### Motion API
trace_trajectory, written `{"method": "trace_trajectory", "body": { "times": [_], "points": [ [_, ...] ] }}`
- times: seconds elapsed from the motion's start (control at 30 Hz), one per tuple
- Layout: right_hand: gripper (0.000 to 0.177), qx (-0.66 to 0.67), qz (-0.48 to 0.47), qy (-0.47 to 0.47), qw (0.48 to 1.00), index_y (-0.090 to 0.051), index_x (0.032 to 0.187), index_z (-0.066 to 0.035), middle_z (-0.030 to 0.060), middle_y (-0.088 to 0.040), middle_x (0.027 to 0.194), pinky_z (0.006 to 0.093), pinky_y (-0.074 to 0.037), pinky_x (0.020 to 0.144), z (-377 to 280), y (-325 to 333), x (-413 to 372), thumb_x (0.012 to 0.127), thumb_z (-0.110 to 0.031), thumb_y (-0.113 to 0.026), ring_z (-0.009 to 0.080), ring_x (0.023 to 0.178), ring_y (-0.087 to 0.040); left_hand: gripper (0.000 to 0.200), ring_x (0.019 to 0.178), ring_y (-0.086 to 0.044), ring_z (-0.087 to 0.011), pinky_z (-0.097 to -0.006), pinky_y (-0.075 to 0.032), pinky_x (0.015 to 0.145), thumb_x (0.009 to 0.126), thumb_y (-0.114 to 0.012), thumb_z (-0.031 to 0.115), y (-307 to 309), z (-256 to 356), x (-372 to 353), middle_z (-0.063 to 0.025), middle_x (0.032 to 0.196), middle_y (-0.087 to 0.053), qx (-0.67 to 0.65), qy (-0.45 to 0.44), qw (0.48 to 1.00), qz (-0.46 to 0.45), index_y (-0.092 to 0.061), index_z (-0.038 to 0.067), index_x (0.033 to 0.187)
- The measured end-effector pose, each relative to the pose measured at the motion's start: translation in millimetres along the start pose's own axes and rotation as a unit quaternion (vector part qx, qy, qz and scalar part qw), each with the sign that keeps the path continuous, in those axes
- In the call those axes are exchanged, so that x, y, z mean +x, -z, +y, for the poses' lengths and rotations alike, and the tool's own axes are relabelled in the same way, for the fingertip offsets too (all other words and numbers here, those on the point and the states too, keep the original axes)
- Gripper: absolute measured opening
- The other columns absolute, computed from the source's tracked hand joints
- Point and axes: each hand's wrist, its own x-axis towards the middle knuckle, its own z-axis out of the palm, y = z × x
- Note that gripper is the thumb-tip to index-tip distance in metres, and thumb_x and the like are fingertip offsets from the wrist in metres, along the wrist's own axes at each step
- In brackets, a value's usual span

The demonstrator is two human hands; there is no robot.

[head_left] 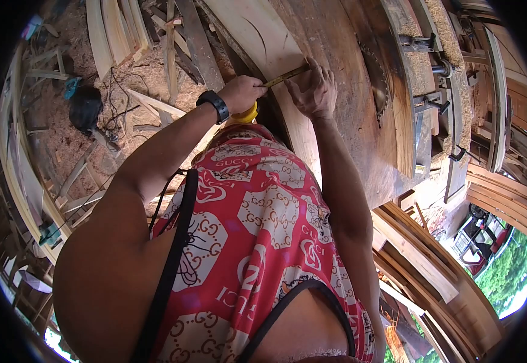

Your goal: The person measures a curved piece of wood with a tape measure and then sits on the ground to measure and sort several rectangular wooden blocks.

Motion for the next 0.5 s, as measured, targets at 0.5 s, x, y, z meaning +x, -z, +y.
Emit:
{"method": "trace_trajectory", "body": {
  "times": [0.5],
  "points": [
    [0.078,-0.005,-0.025,-0.007,1.0,-0.052,0.137,-0.007,0.0168,-0.062,0.124,0.0472,-0.042,0.102,-1.5,-0.9,0.2,0.075,-0.047,-0.077,0.0367,0.115,-0.056,0.031,0.086,-0.069,-0.0322,-0.038,-0.051,0.081,0.098,-0.056,0.026,-0.6,-2.3,0.1,-0.02,0.091,-0.072,-0.014,-0.009,1.0,-0.002,-0.071,-0.001,0.102]
  ]
}}
